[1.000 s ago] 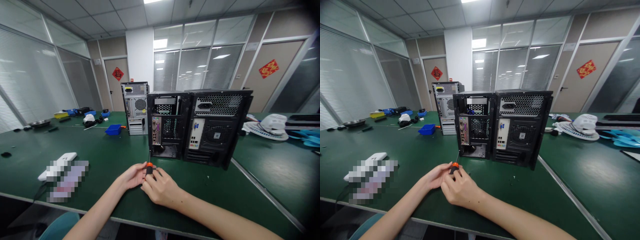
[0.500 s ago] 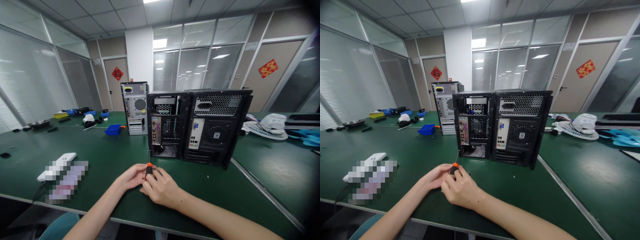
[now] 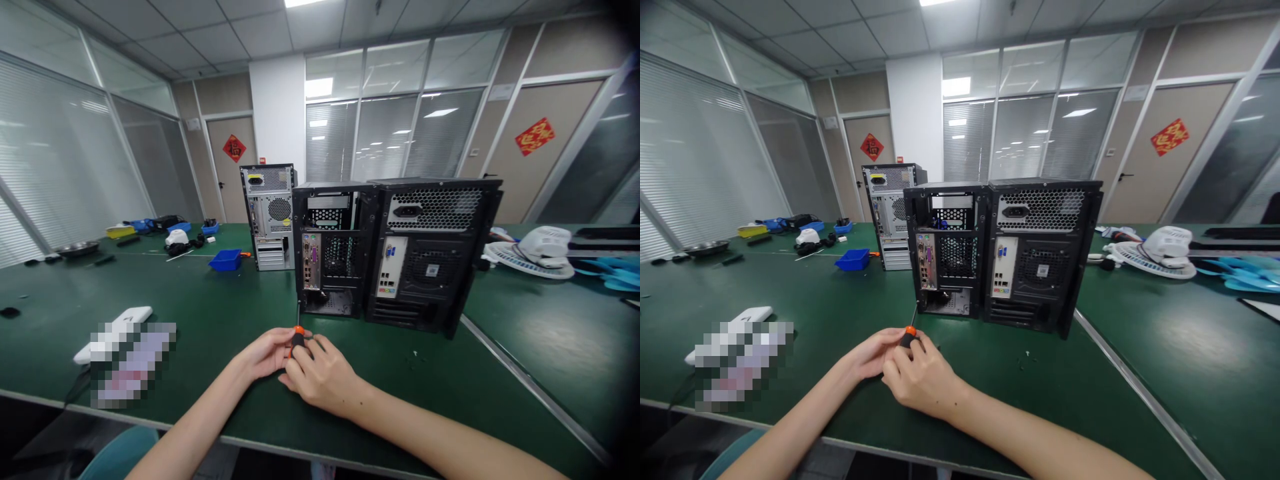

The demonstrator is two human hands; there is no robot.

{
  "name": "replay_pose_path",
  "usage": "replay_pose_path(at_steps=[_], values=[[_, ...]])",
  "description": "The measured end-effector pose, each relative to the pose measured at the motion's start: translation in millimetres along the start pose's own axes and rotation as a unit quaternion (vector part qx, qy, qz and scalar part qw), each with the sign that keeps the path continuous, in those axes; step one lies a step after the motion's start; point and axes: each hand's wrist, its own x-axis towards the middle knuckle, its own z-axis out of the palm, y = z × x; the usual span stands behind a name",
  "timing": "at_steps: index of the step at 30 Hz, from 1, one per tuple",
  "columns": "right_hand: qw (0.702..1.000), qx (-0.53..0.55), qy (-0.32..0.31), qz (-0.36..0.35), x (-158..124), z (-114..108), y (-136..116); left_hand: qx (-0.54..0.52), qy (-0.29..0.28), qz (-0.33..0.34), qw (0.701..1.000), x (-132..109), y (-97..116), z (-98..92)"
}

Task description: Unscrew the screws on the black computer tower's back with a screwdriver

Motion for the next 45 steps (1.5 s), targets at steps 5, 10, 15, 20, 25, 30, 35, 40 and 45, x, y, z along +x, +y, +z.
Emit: replay_pose_path(at_steps=[5, 10, 15, 20, 25, 30, 35, 40, 45], values=[[1.000, -0.006, -0.022, -0.004, -0.6, -0.3, 0.6, 0.010, 0.005, 0.005, 1.000, 0.2, -0.8, -1.1], [1.000, -0.007, -0.025, -0.004, -0.3, -1.9, 0.5, 0.026, 0.001, 0.005, 1.000, 1.7, -1.1, -4.3], [1.000, 0.005, -0.003, -0.009, 0.4, -2.0, 1.2, 0.035, 0.004, -0.001, 0.999, 1.6, -1.2, -3.9], [0.998, 0.030, 0.030, -0.043, 2.6, -4.5, 2.8, 0.042, 0.013, -0.001, 0.999, 2.7, -2.6, -4.3], [0.995, 0.046, 0.026, -0.084, 3.9, -5.8, 2.7, 0.045, 0.023, 0.004, 0.999, 1.7, -2.1, 0.8], [0.993, 0.045, 0.000, -0.105, 2.5, -3.4, 2.8, 0.045, 0.039, 0.008, 0.998, -0.5, -1.8, 5.2], [0.989, 0.056, -0.034, -0.136, 2.3, -3.4, 4.8, 0.048, 0.048, 0.012, 0.998, -0.1, -1.3, 5.2], [0.977, 0.069, -0.060, -0.191, 5.2, -6.4, 6.8, 0.072, 0.069, 0.020, 0.995, 2.7, -3.0, -0.9], [0.972, 0.078, -0.076, -0.210, 6.5, -6.5, 7.9, 0.099, 0.103, 0.011, 0.990, 2.4, -2.2, -1.3]])
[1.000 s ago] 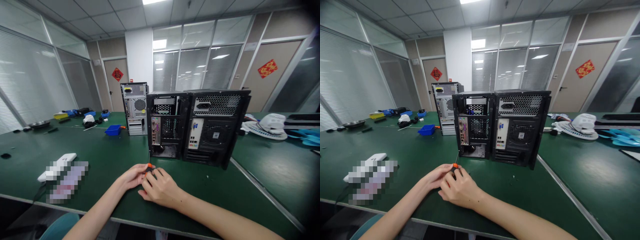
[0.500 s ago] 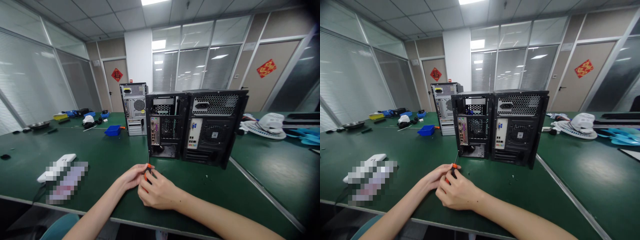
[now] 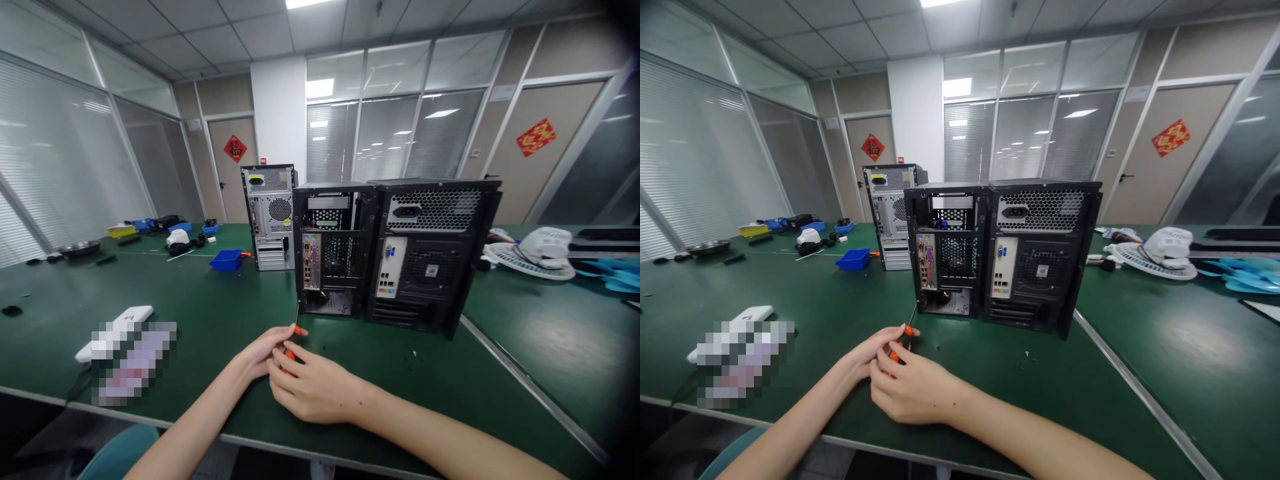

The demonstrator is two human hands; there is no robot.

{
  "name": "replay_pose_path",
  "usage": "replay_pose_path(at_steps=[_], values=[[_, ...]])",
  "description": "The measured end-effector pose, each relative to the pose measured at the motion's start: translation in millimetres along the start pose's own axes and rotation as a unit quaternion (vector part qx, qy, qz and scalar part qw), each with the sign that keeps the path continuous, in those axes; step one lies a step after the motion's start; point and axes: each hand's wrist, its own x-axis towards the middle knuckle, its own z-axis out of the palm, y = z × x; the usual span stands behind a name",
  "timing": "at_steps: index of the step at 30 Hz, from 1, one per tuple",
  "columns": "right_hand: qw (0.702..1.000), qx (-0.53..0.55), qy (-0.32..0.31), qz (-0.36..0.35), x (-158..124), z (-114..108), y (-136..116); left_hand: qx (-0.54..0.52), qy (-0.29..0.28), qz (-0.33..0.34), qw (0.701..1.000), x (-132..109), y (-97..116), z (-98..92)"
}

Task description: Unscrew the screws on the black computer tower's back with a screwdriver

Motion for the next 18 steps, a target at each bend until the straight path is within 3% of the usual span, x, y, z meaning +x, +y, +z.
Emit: replay_pose_path(at_steps=[18], values=[[1.000, 0.004, -0.023, -0.011, -1.2, -2.5, -1.6, 0.009, 0.012, 0.004, 1.000, -4.9, 5.3, 7.8]])
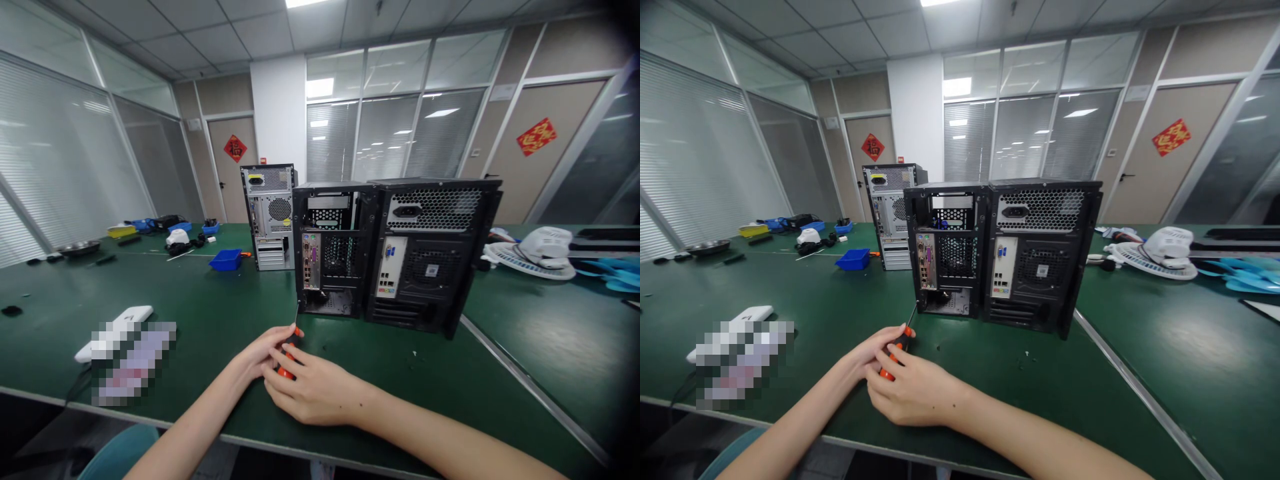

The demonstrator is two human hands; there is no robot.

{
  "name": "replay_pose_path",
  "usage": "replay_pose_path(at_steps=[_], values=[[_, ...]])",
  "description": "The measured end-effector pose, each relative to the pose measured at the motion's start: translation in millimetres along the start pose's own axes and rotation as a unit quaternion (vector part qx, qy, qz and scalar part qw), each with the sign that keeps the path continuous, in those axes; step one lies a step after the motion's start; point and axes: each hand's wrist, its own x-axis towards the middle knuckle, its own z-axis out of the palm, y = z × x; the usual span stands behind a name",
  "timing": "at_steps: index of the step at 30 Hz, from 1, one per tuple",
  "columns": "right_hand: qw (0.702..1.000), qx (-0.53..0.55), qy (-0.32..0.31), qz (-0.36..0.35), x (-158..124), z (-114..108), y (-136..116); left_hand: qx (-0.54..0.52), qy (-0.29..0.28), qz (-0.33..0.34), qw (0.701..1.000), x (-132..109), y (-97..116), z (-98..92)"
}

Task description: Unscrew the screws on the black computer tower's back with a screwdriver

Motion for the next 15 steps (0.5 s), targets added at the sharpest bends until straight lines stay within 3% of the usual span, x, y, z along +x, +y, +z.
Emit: replay_pose_path(at_steps=[15], values=[[1.000, 0.008, -0.017, 0.002, -0.3, 3.2, -0.2, 0.045, -0.001, 0.016, 0.999, 7.0, -6.9, -7.5]])
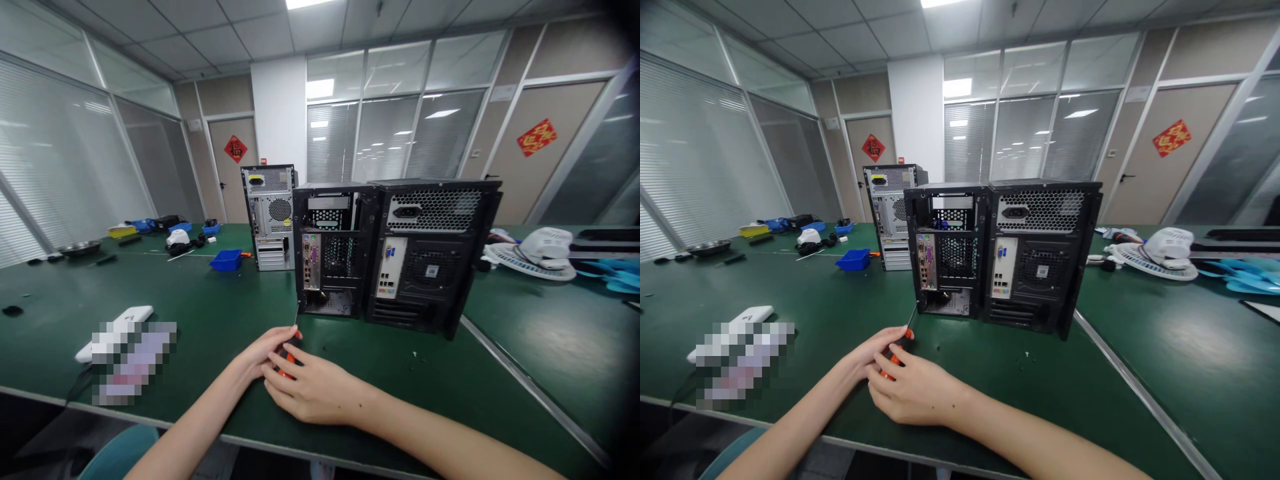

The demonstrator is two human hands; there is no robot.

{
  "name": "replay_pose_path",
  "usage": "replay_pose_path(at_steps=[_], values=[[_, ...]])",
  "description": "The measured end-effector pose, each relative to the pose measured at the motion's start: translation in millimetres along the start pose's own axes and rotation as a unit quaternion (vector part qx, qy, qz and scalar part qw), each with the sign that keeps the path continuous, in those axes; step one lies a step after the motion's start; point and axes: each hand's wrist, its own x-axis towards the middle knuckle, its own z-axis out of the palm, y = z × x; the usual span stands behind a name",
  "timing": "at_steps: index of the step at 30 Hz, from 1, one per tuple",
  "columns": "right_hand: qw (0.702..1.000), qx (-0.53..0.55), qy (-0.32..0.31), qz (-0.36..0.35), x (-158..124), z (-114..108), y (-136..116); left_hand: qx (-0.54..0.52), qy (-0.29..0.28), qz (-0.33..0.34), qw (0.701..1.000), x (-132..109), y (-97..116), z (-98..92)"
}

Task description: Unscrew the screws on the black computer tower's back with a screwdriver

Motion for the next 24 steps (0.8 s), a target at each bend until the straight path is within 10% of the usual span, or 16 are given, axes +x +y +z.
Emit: replay_pose_path(at_steps=[24], values=[[1.000, -0.008, 0.015, 0.016, -1.7, 2.7, -2.8, 0.029, 0.028, 0.004, 0.999, 0.3, -0.5, 2.1]])
